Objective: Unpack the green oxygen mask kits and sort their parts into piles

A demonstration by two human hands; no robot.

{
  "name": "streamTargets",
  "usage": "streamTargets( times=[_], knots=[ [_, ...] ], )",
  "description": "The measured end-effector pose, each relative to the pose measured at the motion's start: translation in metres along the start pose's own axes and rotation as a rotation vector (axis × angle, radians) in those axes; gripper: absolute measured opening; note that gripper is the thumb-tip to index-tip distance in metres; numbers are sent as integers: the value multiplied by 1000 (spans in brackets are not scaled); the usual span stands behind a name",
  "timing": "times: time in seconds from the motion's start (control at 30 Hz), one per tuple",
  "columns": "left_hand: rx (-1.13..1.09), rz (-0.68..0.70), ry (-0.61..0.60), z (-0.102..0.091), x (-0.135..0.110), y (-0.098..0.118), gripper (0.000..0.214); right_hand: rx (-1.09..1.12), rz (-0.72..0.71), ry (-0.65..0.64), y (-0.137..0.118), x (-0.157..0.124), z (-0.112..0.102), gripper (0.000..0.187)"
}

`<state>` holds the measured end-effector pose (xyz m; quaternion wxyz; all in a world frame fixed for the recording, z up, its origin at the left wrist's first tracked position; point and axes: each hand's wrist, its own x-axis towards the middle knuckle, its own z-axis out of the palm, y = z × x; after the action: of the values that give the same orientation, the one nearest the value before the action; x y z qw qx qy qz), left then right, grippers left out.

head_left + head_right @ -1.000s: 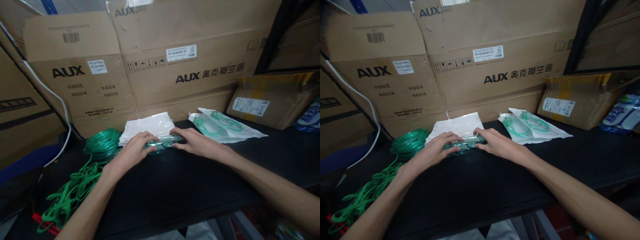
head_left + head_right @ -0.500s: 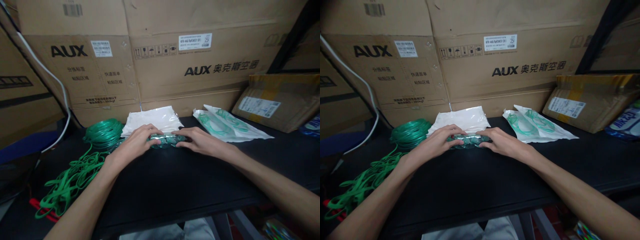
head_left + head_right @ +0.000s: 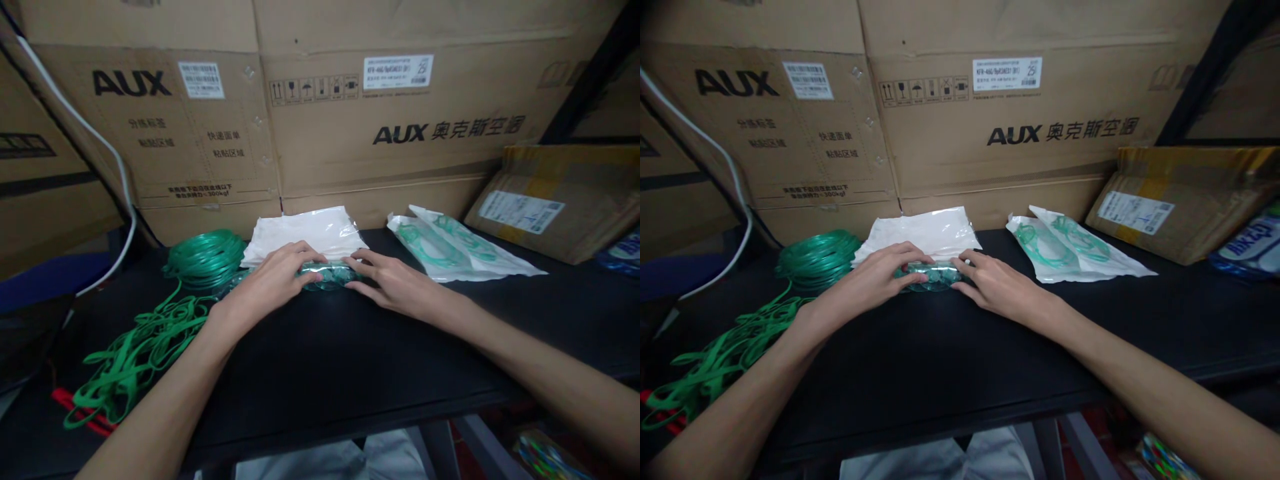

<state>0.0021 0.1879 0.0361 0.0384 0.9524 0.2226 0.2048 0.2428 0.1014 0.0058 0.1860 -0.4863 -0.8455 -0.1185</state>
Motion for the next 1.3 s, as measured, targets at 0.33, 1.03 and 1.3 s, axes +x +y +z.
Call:
streamTargets(
  times=[0.33, 1.03, 1.3],
  knots=[
    [93, 30, 60, 11, 0, 0, 27, -37, 103, 148, 12, 8, -27, 37],
    [-129, 59, 258, 12, 1, 15, 23, -674, 581, 16, 170, -42, -98, 19],
    [-535, -59, 266, 6, 0, 29, 23, -505, 490, 420, 90, 3, -180, 18]
  ],
)
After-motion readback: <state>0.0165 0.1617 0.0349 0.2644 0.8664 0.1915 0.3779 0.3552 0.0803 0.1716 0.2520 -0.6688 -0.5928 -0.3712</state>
